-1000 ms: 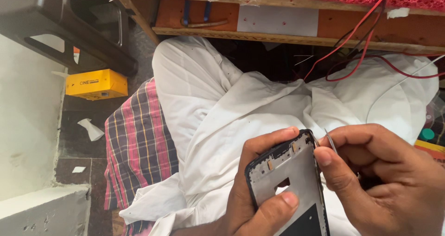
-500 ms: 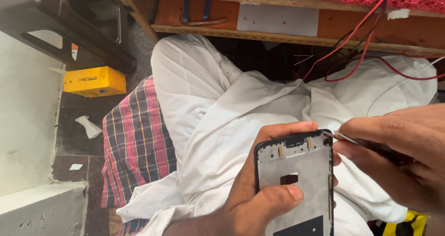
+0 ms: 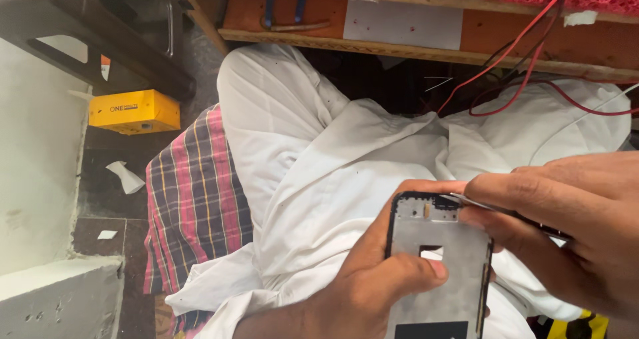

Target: The person uses a metal spudger to pry and separate the screen assembly from the phone frame. They work along the edges and corners, occasionally rotating the device to access different sides. The task involves careful prying to avoid damaging internal components.

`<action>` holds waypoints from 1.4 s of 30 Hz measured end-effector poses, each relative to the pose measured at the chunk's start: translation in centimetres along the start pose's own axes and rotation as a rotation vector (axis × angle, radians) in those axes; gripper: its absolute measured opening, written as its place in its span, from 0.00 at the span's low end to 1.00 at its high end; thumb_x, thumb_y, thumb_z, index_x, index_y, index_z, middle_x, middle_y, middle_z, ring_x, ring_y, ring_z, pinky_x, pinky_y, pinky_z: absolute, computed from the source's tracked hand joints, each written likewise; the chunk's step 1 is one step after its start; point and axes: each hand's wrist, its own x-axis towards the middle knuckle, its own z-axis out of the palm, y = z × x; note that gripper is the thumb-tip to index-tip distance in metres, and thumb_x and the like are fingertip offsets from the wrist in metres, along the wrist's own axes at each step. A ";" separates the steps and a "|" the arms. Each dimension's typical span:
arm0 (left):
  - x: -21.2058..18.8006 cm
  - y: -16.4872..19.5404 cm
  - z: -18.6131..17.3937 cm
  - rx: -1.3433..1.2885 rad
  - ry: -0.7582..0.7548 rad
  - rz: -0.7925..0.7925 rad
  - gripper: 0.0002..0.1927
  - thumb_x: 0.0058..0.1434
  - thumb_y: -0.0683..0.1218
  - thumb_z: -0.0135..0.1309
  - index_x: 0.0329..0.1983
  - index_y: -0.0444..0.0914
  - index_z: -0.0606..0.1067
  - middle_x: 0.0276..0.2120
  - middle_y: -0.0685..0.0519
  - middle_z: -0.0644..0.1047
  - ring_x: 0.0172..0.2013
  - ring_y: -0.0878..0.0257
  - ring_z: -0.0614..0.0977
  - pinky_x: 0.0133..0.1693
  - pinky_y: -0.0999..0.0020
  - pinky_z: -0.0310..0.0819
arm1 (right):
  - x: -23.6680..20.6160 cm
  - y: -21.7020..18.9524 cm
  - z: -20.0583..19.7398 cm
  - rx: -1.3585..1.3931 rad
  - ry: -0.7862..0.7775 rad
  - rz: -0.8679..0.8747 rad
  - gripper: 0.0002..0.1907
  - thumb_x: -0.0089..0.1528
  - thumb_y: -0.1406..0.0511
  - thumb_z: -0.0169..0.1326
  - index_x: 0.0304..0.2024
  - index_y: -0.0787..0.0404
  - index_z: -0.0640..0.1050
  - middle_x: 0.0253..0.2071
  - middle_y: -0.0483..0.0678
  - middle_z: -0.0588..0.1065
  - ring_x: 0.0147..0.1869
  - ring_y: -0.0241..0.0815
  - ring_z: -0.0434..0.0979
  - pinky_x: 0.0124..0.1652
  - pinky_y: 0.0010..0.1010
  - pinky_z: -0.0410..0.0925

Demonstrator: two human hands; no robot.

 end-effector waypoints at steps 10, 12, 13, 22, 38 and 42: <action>0.0 0.5 -0.2 0.005 0.012 0.004 0.33 0.58 0.41 0.43 0.70 0.37 0.61 0.52 0.48 0.72 0.53 0.62 0.72 0.57 0.64 0.65 | 0.6 -1.8 0.4 -0.094 -0.002 0.102 0.13 0.56 0.62 0.63 0.42 0.58 0.84 0.24 0.47 0.81 0.23 0.40 0.82 0.23 0.32 0.70; 0.0 0.8 -0.1 0.051 0.035 -0.008 0.34 0.58 0.41 0.42 0.71 0.37 0.62 0.50 0.46 0.72 0.50 0.61 0.71 0.54 0.63 0.65 | 0.6 -2.3 0.6 -0.122 0.046 0.027 0.13 0.56 0.64 0.63 0.43 0.60 0.83 0.26 0.49 0.81 0.22 0.41 0.80 0.23 0.34 0.68; -0.1 1.0 -0.1 0.054 0.037 -0.021 0.34 0.58 0.41 0.42 0.71 0.37 0.62 0.50 0.47 0.72 0.50 0.62 0.71 0.54 0.63 0.65 | 0.5 -2.5 0.8 -0.135 0.089 -0.052 0.13 0.57 0.65 0.63 0.43 0.63 0.82 0.28 0.51 0.82 0.22 0.42 0.78 0.22 0.35 0.67; 0.0 0.6 -0.1 0.097 0.023 -0.017 0.29 0.59 0.40 0.44 0.66 0.37 0.62 0.49 0.50 0.70 0.53 0.62 0.70 0.58 0.66 0.62 | 0.8 -2.5 1.3 -0.061 0.076 -0.068 0.12 0.57 0.65 0.67 0.41 0.62 0.81 0.27 0.49 0.81 0.23 0.41 0.80 0.23 0.33 0.68; 0.7 0.7 0.5 0.107 0.000 -0.049 0.31 0.55 0.40 0.43 0.66 0.37 0.61 0.50 0.50 0.69 0.55 0.61 0.69 0.59 0.66 0.60 | 1.6 -2.0 -0.8 -0.201 -0.010 -0.254 0.15 0.54 0.65 0.65 0.43 0.57 0.82 0.30 0.42 0.80 0.30 0.37 0.80 0.28 0.36 0.63; 1.0 0.5 0.5 0.095 -0.052 -0.016 0.34 0.54 0.40 0.42 0.68 0.36 0.60 0.53 0.51 0.69 0.57 0.62 0.68 0.61 0.66 0.59 | 2.2 -2.1 -0.6 -0.161 0.045 -0.299 0.16 0.52 0.66 0.65 0.43 0.60 0.81 0.32 0.44 0.79 0.35 0.40 0.82 0.31 0.35 0.64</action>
